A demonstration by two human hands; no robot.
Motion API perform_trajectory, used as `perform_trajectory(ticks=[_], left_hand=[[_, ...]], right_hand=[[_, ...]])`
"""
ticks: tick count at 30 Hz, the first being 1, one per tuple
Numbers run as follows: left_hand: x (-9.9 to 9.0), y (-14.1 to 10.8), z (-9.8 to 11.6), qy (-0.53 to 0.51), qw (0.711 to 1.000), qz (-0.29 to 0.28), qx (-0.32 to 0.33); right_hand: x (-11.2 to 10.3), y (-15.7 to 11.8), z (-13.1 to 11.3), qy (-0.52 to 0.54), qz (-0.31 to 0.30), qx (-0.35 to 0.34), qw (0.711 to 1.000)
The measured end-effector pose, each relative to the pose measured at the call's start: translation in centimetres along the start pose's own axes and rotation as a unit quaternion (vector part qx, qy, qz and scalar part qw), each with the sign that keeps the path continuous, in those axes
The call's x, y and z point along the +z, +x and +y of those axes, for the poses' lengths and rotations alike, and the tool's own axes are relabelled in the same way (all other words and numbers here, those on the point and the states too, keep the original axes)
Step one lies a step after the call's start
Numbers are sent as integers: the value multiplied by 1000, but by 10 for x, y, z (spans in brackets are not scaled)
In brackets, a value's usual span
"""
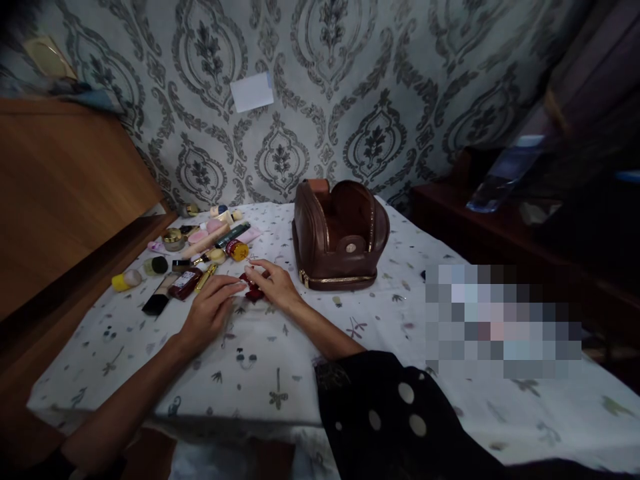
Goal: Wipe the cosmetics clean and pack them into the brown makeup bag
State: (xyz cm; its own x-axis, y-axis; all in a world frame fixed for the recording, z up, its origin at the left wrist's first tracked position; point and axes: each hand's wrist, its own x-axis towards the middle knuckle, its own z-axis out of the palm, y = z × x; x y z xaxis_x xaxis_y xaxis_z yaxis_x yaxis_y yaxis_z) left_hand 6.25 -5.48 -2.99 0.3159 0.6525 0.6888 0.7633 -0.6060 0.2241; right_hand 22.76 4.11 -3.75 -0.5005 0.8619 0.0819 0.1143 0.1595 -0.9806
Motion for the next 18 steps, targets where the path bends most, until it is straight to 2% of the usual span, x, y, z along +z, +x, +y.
perform_trajectory(ticks=[4,10,14,18], left_hand=[[0,-6,-9,-7,1000,1,-25],[0,-7,-12,-26,999,5,-45],[0,-5,-12,-23,998,16,-58],[-2,-5,-11,-17,998,26,-57]], right_hand=[[-6,2,0,4,-53,14,998],[-16,6,2,77,-116,51,989],[-17,6,1,118,-133,56,983],[-13,4,-2,100,-127,18,987]])
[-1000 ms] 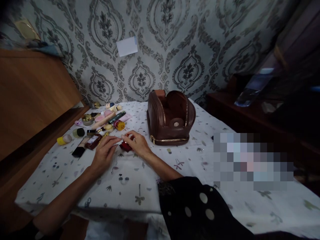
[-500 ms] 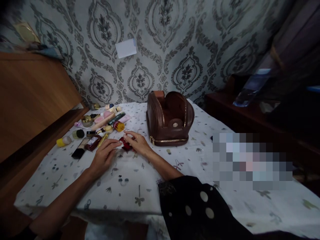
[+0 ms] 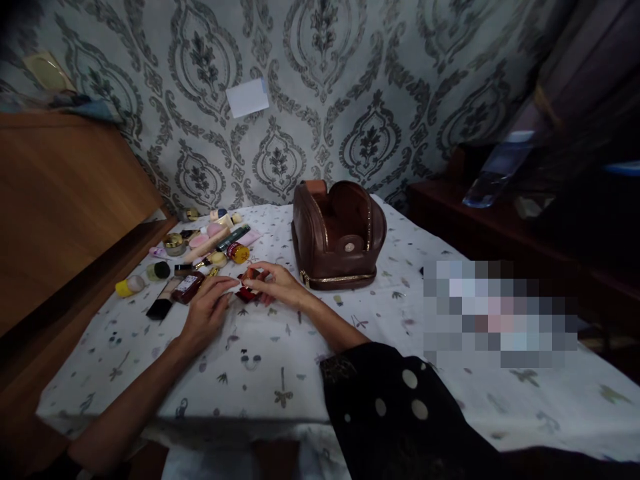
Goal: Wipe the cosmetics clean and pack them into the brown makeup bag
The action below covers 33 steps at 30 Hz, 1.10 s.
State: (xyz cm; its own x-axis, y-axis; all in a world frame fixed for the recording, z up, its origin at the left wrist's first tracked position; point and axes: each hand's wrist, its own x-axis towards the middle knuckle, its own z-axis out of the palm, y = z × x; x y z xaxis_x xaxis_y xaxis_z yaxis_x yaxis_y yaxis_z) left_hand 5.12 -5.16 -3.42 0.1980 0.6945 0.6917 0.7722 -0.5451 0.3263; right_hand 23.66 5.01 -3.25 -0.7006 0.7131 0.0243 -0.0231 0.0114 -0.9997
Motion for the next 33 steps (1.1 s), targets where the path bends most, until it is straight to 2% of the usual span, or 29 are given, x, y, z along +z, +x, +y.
perform_trajectory(ticks=[7,11,17,23,25,29,33], left_hand=[[1,-1,1,38,999,9,36],[3,0,5,59,997,8,57],[5,3,9,73,993,-12,88],[3,1,9,50,997,-13,62],[3,1,7,40,998,-10,45],[3,1,3,17,1000,-14,15],[4,1,2,3,1000,-9,4]], right_hand=[[8,1,1,-62,17,-104,993],[7,3,6,-85,37,-128,987],[7,3,9,-100,102,-101,985],[6,-1,1,-136,131,24,982],[6,-2,-1,-146,126,42,980],[4,0,1,-151,120,31,981],[-1,1,5,-104,79,-18,991]])
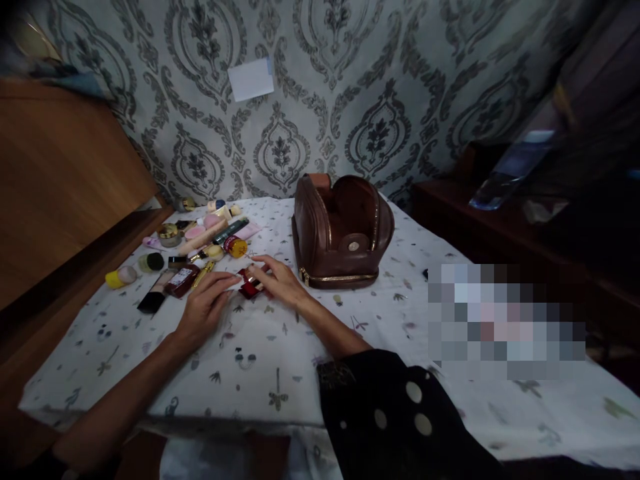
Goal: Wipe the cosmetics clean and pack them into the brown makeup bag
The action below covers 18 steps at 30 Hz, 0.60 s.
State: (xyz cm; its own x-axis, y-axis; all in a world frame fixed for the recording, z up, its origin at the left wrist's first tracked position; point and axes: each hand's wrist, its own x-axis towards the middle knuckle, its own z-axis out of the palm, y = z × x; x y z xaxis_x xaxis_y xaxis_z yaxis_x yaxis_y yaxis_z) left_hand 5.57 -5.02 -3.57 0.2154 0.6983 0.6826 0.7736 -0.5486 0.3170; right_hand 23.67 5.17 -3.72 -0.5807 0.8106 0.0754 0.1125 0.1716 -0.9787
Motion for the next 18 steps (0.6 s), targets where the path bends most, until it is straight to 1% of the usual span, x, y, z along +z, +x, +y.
perform_trajectory(ticks=[3,6,10,14,18], left_hand=[[0,0,-1,-2,1000,3,-1],[0,0,-1,0,1000,6,-5],[0,1,-1,15,1000,10,-5],[1,2,1,42,999,21,21],[2,3,3,67,996,16,53]], right_hand=[[-3,0,1,29,-38,-18,999],[-2,-1,-1,50,-53,-14,997],[1,-3,-5,49,-46,-16,998],[4,-4,-6,24,-34,-40,998],[5,-3,-5,-7,-13,-61,998]])
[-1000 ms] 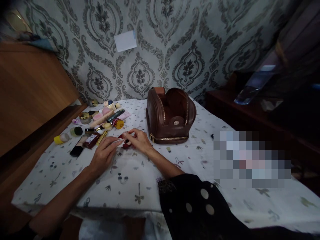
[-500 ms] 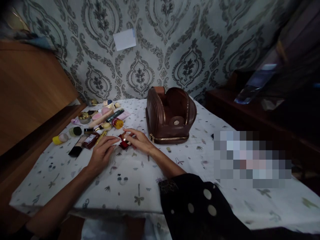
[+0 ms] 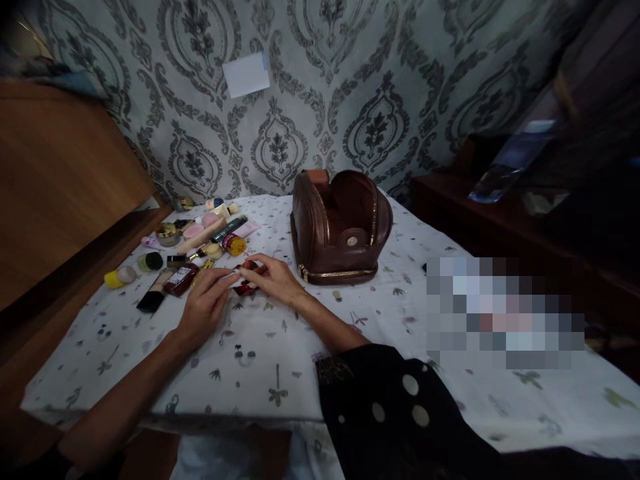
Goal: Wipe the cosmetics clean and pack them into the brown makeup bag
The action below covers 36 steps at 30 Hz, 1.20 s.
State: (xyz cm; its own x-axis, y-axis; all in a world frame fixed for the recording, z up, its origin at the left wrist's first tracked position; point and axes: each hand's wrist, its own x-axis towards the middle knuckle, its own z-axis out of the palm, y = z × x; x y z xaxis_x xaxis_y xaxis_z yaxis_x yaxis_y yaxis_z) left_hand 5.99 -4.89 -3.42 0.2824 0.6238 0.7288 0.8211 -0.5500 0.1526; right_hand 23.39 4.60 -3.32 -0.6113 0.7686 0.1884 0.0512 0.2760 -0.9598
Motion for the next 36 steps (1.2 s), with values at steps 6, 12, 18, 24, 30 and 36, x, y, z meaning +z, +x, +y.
perform_trajectory(ticks=[6,12,18,24,30,36], left_hand=[[0,1,5,5,999,-28,43],[1,1,2,-26,999,-18,-8],[3,0,-6,-58,996,-1,-69],[5,0,-6,-50,997,0,-52],[6,-1,-2,1,1000,-19,0],[9,-1,4,-1,999,-30,40]], right_hand=[[0,2,3,-44,57,51,996],[-3,4,7,-67,70,112,989],[-3,4,3,-92,69,112,987],[-2,-2,-6,-93,42,98,990],[-2,-3,-12,-119,54,99,986],[-4,3,-4,-87,69,146,983]])
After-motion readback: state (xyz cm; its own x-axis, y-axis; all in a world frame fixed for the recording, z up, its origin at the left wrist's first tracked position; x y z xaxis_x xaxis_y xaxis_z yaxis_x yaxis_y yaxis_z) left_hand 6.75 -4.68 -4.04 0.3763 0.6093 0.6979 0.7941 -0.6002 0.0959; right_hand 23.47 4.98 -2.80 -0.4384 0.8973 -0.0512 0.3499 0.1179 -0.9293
